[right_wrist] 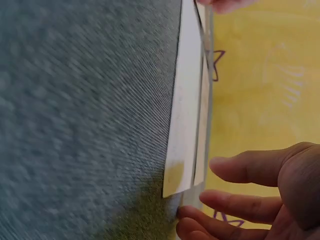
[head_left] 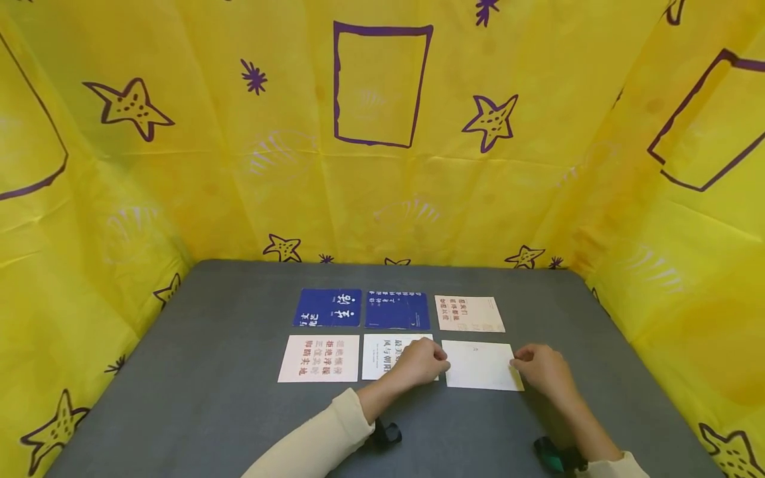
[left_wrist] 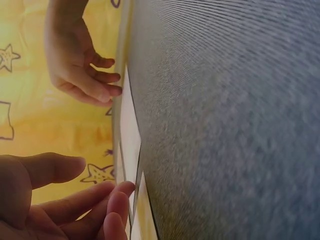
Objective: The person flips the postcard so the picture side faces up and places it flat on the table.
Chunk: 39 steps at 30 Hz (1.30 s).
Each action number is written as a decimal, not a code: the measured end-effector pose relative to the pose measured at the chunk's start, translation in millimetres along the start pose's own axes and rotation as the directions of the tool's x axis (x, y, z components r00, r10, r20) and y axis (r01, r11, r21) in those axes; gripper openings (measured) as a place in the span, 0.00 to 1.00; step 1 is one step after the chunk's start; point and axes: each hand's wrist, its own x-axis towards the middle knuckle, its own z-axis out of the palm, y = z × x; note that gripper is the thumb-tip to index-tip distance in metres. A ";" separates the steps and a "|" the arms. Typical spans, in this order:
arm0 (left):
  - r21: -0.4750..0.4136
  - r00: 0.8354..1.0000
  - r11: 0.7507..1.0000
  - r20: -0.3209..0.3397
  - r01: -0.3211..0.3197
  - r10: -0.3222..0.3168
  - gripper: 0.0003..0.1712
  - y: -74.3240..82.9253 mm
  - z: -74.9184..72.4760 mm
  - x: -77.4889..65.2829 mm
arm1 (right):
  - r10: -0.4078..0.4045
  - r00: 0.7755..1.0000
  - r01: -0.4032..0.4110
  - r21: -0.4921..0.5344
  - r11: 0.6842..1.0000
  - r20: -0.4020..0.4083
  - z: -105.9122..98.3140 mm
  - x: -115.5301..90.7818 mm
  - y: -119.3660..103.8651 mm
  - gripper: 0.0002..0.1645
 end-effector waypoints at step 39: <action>-0.444 0.981 0.879 -0.010 0.171 -0.196 0.25 6.0 12.7 0.1 | 0.056 0.998 -0.056 0.128 0.990 0.002 12.0 2.3 3.0 0.17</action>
